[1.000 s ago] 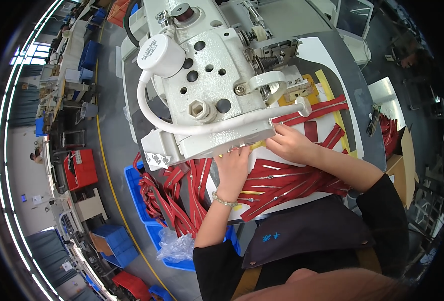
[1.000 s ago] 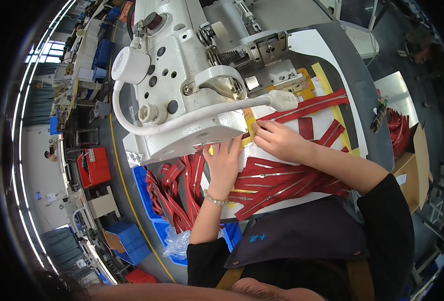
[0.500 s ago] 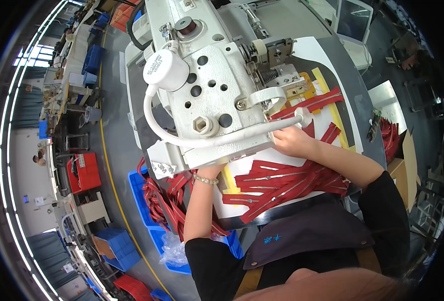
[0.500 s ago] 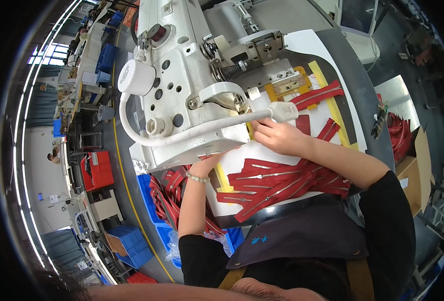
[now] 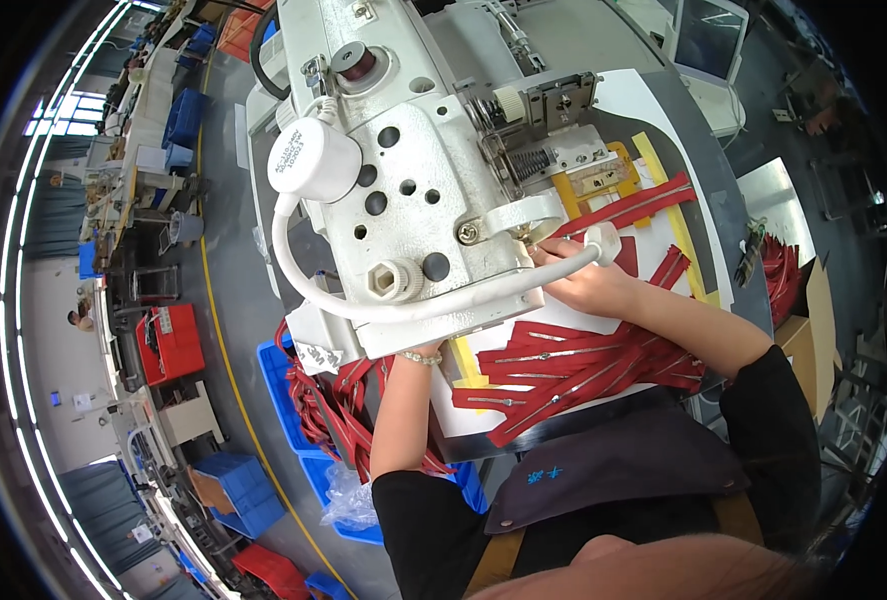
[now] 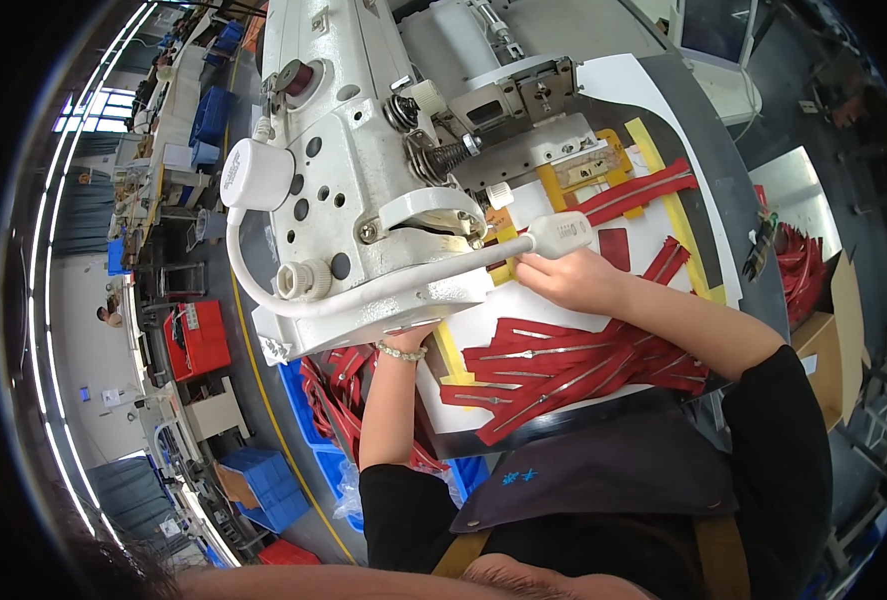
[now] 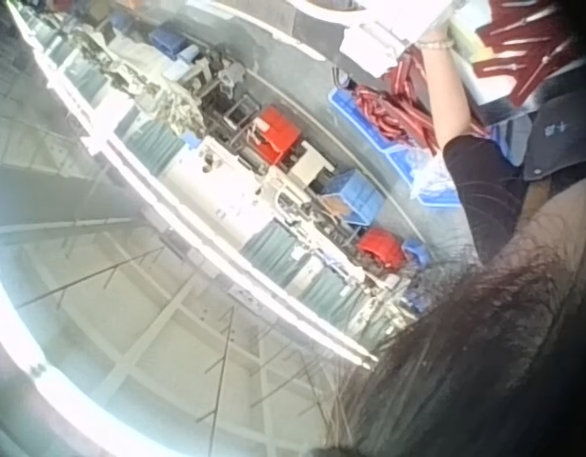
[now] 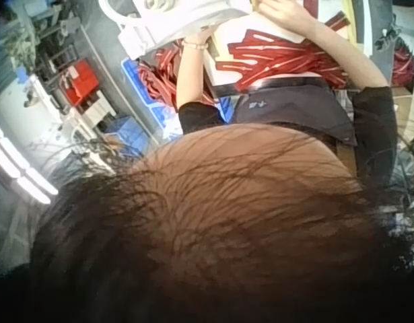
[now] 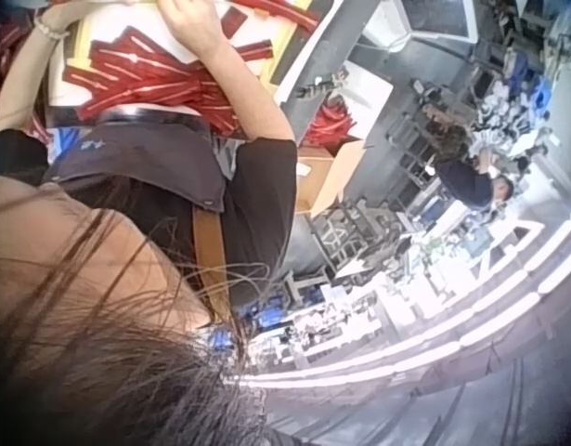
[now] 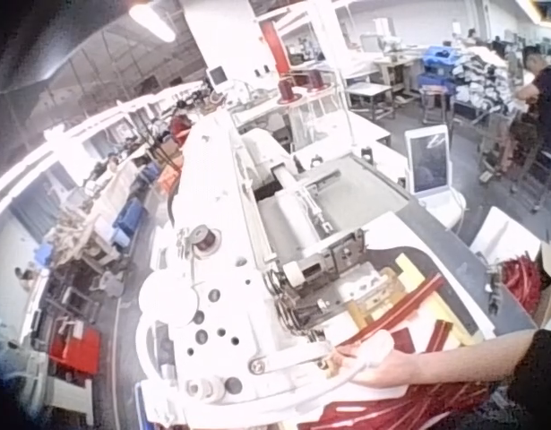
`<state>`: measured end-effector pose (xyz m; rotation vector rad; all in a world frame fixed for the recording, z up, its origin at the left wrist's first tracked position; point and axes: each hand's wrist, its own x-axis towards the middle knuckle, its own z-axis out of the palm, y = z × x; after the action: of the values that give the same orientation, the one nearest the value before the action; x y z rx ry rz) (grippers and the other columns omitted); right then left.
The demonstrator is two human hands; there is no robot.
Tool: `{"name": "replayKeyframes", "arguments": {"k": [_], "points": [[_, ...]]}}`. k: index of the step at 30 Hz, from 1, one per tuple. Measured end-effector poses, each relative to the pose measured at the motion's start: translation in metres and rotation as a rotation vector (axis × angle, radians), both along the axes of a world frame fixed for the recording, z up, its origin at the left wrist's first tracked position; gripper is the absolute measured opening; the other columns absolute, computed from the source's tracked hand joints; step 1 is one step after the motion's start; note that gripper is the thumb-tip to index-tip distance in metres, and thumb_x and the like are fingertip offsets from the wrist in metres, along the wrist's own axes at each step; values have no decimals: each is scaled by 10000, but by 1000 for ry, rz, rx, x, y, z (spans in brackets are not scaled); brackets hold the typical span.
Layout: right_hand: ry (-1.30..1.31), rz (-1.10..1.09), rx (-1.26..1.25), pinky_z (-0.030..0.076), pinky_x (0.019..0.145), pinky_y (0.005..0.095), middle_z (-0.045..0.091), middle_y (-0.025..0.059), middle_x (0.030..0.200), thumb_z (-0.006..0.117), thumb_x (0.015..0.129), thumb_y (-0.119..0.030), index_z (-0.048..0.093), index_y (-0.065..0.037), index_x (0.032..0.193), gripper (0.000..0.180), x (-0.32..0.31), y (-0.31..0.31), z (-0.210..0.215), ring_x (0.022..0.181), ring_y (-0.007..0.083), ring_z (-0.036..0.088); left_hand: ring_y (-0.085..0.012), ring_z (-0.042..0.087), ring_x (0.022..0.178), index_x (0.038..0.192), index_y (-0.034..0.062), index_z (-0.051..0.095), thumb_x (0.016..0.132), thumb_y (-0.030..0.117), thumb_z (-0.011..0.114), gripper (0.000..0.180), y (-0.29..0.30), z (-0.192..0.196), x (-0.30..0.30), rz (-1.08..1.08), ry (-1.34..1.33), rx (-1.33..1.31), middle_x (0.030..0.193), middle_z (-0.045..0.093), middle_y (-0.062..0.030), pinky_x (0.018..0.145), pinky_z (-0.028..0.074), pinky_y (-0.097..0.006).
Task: Applying end pieces to red leather straps using an industrial stamping machine.
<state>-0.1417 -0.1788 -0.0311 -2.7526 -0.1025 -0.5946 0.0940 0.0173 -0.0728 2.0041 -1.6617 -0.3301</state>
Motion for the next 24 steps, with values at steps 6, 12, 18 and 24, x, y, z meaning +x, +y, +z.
{"name": "replayKeyframes", "arguments": {"k": [6, 12, 18, 24], "points": [[25, -9, -35, 515, 854, 384, 587, 177, 1145, 580, 724, -58, 601, 30, 1009, 298, -1, 3, 0, 1055, 301, 571, -281, 608, 1021, 1103, 107, 658, 802, 266, 680, 341, 2, 0, -3, -5, 52, 16, 1069, 659, -125, 896, 471, -410], [15, 21, -7, 515, 853, 403, 606, 169, 1073, 596, 705, -61, 595, 39, 969, 283, -2, 3, 13, 1034, 322, 588, -277, 605, 1035, 1113, 105, 655, 808, 258, 680, 343, 3, -2, -11, 14, 93, 30, 1080, 659, -124, 903, 469, -408], [-115, -16, -64, 524, 738, 348, 597, 164, 1114, 597, 731, -105, 522, -34, 809, 129, -3, 11, 32, 1013, 271, 588, -243, 617, 962, 1069, 43, 658, 799, 343, 735, 411, -11, 61, -49, 140, 484, 134, 1039, 671, -115, 853, 487, -358], [-109, -7, -67, 526, 750, 342, 596, 164, 1113, 604, 726, -108, 523, -31, 802, 135, -2, 9, 32, 1021, 280, 585, -303, 608, 933, 992, -9, 672, 821, 435, 680, 476, -17, 84, -65, 100, 233, 71, 991, 665, -156, 856, 460, -385]]}}
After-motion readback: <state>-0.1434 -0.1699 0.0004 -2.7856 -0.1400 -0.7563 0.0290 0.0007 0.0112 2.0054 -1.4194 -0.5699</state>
